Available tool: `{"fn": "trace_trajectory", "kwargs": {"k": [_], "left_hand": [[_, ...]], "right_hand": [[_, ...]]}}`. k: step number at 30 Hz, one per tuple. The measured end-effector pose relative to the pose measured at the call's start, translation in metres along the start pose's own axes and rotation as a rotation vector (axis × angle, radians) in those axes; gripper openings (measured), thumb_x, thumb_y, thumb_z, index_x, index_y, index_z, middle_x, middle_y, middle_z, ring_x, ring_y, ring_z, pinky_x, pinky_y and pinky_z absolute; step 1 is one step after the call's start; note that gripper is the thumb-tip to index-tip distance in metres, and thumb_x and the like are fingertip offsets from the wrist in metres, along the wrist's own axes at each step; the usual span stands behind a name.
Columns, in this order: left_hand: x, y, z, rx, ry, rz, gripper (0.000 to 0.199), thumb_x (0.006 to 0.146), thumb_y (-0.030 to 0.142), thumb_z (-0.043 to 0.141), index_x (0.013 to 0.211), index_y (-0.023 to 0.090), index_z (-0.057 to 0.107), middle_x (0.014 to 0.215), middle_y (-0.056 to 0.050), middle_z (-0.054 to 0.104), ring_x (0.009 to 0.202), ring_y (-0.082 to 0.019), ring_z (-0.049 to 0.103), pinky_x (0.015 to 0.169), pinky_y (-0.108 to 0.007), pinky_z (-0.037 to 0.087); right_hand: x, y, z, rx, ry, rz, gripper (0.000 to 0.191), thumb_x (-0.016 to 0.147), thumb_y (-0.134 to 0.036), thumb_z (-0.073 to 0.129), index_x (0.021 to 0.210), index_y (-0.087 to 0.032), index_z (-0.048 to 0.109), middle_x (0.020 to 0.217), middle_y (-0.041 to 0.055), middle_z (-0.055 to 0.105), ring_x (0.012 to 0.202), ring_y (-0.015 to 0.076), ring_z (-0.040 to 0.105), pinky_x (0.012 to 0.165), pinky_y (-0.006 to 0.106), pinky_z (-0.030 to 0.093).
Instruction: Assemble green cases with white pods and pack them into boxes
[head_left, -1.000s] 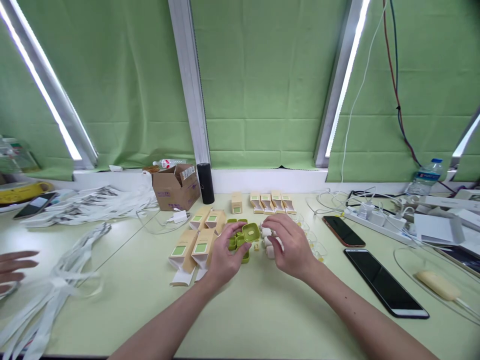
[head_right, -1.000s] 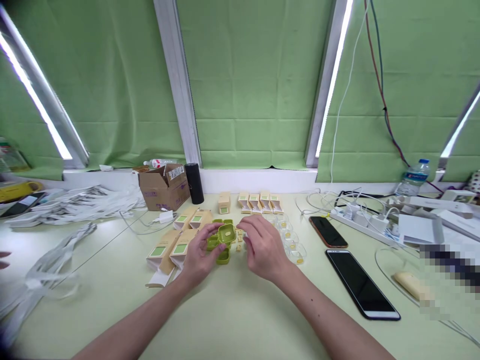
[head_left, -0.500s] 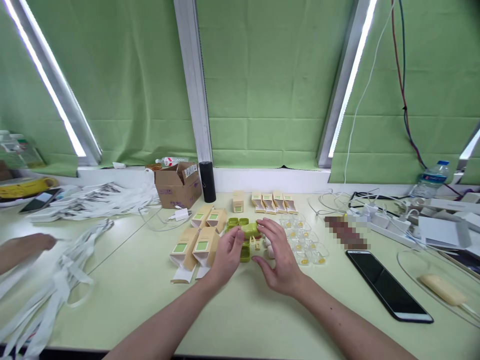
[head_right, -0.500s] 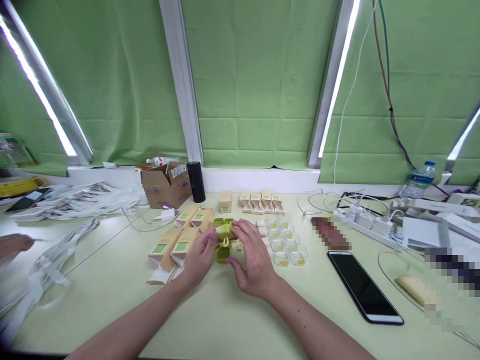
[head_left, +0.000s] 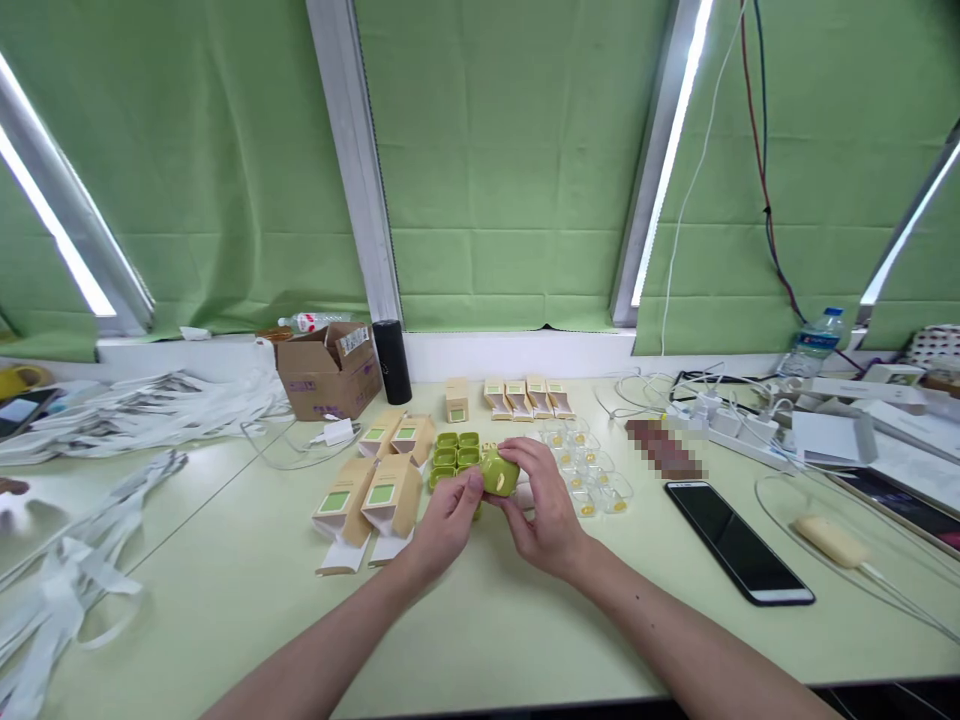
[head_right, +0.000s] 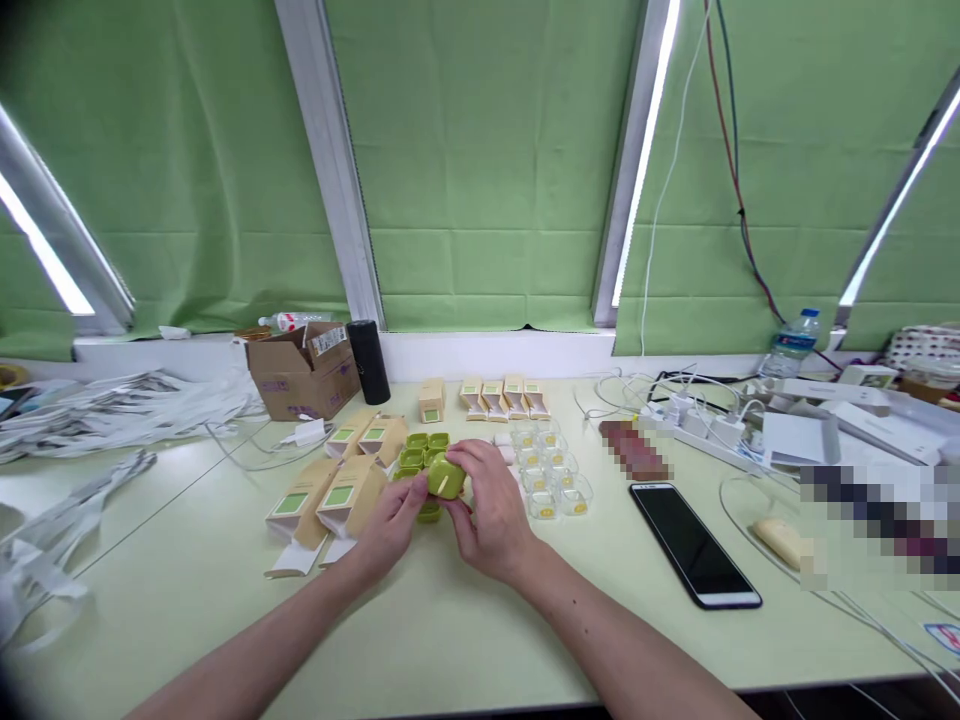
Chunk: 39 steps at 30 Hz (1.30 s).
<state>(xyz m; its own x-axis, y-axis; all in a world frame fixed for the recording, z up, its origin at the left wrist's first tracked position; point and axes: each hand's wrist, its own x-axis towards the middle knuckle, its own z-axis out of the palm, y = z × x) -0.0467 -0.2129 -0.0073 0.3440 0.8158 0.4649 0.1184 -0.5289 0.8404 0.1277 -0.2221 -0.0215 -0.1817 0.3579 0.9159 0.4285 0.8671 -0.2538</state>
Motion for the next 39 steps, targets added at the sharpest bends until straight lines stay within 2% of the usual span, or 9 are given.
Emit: {"fn": "trace_trajectory", "kwargs": {"k": [4, 6, 10, 13, 19, 23, 33, 39], "left_hand": [[0.002, -0.004, -0.001, 0.072, -0.028, 0.099, 0.069, 0.104, 0.07, 0.035, 0.074, 0.019, 0.069, 0.075, -0.007, 0.067, 0.074, -0.021, 0.062, 0.074, -0.034, 0.055], [0.002, -0.007, -0.004, 0.15, -0.007, 0.149, 0.065, 0.106, 0.066, 0.036, 0.074, 0.019, 0.068, 0.082, -0.008, 0.067, 0.08, -0.022, 0.063, 0.077, -0.035, 0.055], [0.003, -0.008, -0.009, 0.3, 0.123, 0.24, 0.043, 0.104, 0.056, 0.051, 0.097, 0.019, 0.072, 0.102, -0.011, 0.066, 0.103, -0.026, 0.065, 0.087, -0.038, 0.057], [0.003, -0.007, -0.011, 0.376, 0.204, 0.325, 0.028, 0.103, 0.045, 0.059, 0.114, 0.021, 0.07, 0.109, -0.011, 0.064, 0.111, -0.026, 0.062, 0.09, -0.039, 0.057], [0.003, -0.006, -0.013, 0.524, 0.224, 0.508, 0.023, 0.101, 0.028, 0.063, 0.123, 0.024, 0.066, 0.104, -0.008, 0.071, 0.108, -0.026, 0.054, 0.092, -0.041, 0.053], [0.003, -0.007, -0.014, 0.572, 0.205, 0.529, 0.022, 0.101, 0.024, 0.063, 0.122, 0.025, 0.067, 0.099, -0.007, 0.074, 0.103, -0.027, 0.053, 0.092, -0.043, 0.051], [0.001, -0.013, -0.013, 0.567, 0.179, 0.528, 0.013, 0.099, 0.02, 0.063, 0.111, 0.024, 0.066, 0.096, -0.007, 0.073, 0.103, -0.028, 0.053, 0.089, -0.042, 0.049], [-0.001, -0.008, -0.013, 0.536, 0.156, 0.508, 0.012, 0.097, 0.018, 0.061, 0.107, 0.023, 0.064, 0.093, -0.007, 0.07, 0.101, -0.027, 0.054, 0.086, -0.041, 0.049]], "right_hand": [[-0.001, 0.0, -0.001, 0.017, -0.008, 0.049, 0.053, 0.093, -0.015, 0.061, 0.143, -0.026, 0.046, 0.132, 0.0151, 0.06, 0.126, 0.0329, 0.059, 0.105, 0.056, 0.055], [-0.003, 0.0, -0.002, 0.032, -0.024, 0.085, 0.053, 0.092, -0.016, 0.062, 0.141, -0.025, 0.046, 0.131, 0.015, 0.059, 0.126, 0.0328, 0.058, 0.104, 0.055, 0.055], [-0.005, 0.0, -0.004, 0.088, -0.062, 0.165, 0.055, 0.088, -0.015, 0.064, 0.139, -0.025, 0.047, 0.131, 0.0147, 0.055, 0.125, 0.0323, 0.057, 0.105, 0.054, 0.055], [-0.005, 0.0, -0.005, 0.129, -0.088, 0.198, 0.055, 0.087, -0.014, 0.064, 0.138, -0.024, 0.047, 0.13, 0.0145, 0.054, 0.124, 0.0316, 0.056, 0.104, 0.053, 0.055], [-0.004, 0.002, -0.005, 0.155, -0.111, 0.201, 0.052, 0.089, -0.014, 0.062, 0.138, -0.024, 0.05, 0.13, 0.0147, 0.053, 0.127, 0.0314, 0.056, 0.106, 0.053, 0.055], [-0.003, 0.003, -0.006, 0.174, -0.117, 0.19, 0.05, 0.091, -0.015, 0.063, 0.138, -0.025, 0.05, 0.133, 0.0145, 0.056, 0.129, 0.031, 0.057, 0.109, 0.053, 0.054], [-0.003, 0.008, -0.008, 0.166, -0.124, 0.192, 0.049, 0.09, -0.017, 0.065, 0.137, -0.026, 0.054, 0.134, 0.0146, 0.061, 0.127, 0.0315, 0.062, 0.102, 0.05, 0.059], [-0.004, 0.008, -0.01, 0.181, -0.144, 0.216, 0.051, 0.089, -0.017, 0.068, 0.138, -0.026, 0.057, 0.131, 0.0143, 0.061, 0.12, 0.0306, 0.064, 0.088, 0.045, 0.064]]}}
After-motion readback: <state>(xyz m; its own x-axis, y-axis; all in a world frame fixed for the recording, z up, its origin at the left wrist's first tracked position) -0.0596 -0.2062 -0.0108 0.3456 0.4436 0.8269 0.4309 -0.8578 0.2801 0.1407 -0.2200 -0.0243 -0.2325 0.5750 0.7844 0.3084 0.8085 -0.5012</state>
